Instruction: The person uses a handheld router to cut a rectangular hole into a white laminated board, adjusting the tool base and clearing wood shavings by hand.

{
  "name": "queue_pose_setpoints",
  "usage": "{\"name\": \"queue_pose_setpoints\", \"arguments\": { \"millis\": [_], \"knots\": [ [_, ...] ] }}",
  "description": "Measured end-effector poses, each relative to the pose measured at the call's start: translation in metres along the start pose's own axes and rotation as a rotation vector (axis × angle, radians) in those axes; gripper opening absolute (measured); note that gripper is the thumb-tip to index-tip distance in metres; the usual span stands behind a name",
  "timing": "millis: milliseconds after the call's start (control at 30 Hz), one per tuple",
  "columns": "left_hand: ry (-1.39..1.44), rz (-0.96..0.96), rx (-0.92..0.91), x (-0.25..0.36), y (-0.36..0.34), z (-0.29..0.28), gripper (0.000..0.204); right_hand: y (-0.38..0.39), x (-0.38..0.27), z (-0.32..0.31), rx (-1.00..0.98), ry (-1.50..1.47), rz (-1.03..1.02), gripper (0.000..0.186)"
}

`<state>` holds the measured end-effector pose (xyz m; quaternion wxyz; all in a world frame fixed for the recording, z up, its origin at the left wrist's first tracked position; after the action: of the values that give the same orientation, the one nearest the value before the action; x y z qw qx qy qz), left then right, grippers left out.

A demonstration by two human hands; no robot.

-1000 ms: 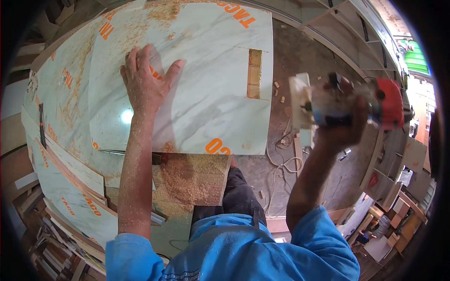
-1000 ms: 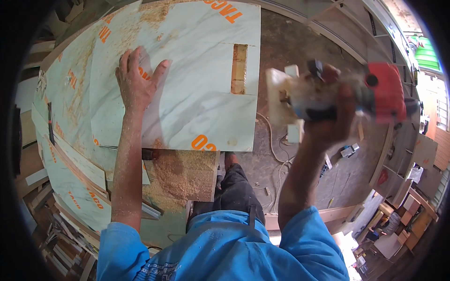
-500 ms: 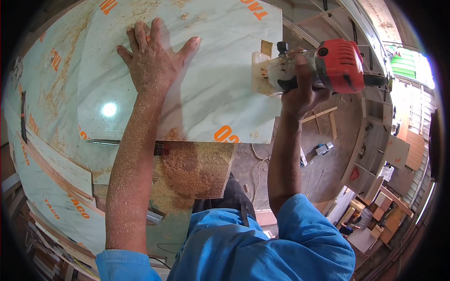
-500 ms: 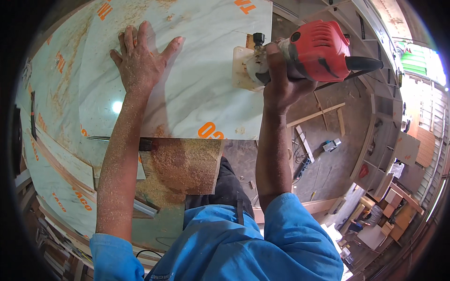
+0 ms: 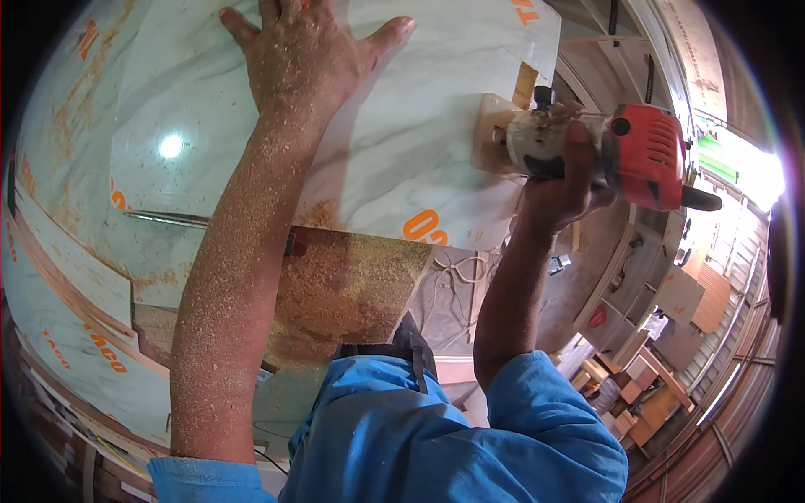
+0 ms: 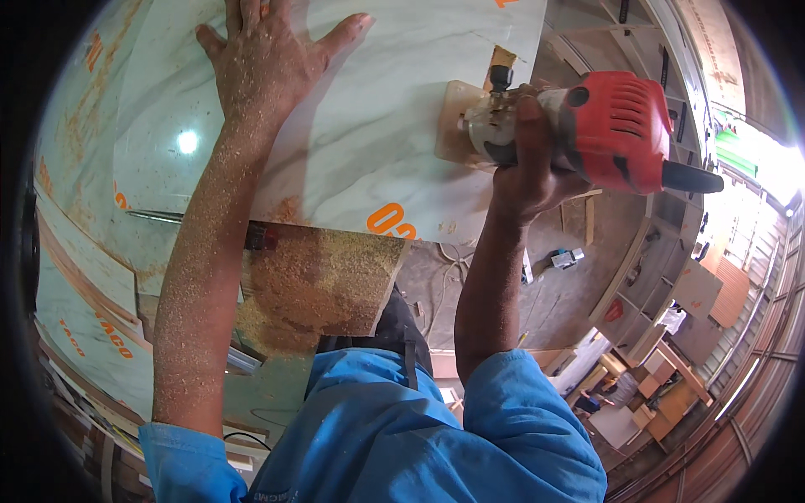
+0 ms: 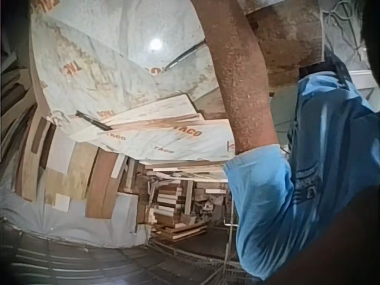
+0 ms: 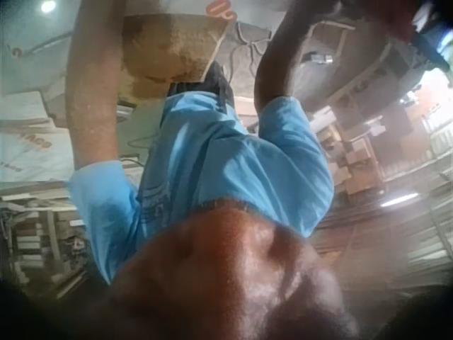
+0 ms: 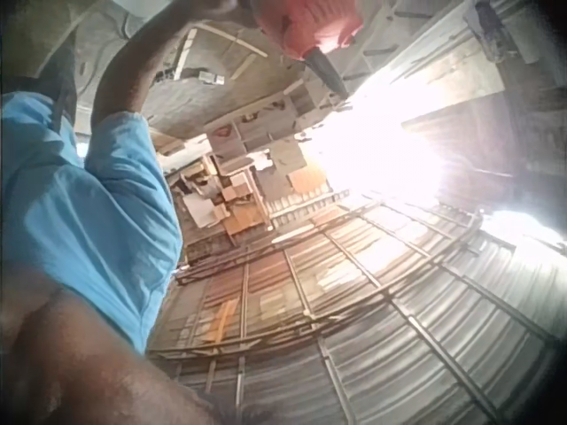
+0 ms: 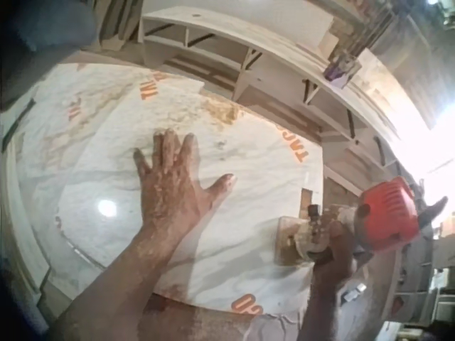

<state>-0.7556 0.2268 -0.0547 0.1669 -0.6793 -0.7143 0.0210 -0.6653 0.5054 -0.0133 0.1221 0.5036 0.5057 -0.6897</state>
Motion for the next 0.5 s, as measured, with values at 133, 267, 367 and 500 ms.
{"name": "queue_pose_setpoints", "arguments": {
  "millis": [133,267,367,500],
  "knots": [
    [0.010,0.008,0.030,0.002,-0.001,0.002,0.094,0.003,-0.007,0.011,0.018,-0.066,0.086,0.035],
    [-0.082,0.000,-0.017,0.005,0.003,-0.001,0.094,0.006,-0.004,0.011,0.076,-0.091,0.167,0.033],
    [-0.049,-0.009,-0.016,0.004,0.003,0.001,0.094,0.005,-0.004,0.008,0.058,-0.084,0.161,0.034],
    [-0.069,-0.021,-0.035,0.003,0.005,0.001,0.095,0.007,-0.009,0.014,0.035,-0.054,0.222,0.036]
  ]
}}
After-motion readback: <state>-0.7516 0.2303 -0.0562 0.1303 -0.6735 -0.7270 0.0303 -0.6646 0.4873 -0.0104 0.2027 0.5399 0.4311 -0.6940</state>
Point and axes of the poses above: each hand's wrist, its own y-axis away from the middle knuckle, its own z-axis out of the palm, x = y × z, the point moved 5 cm from there along -y, towards the middle knuckle
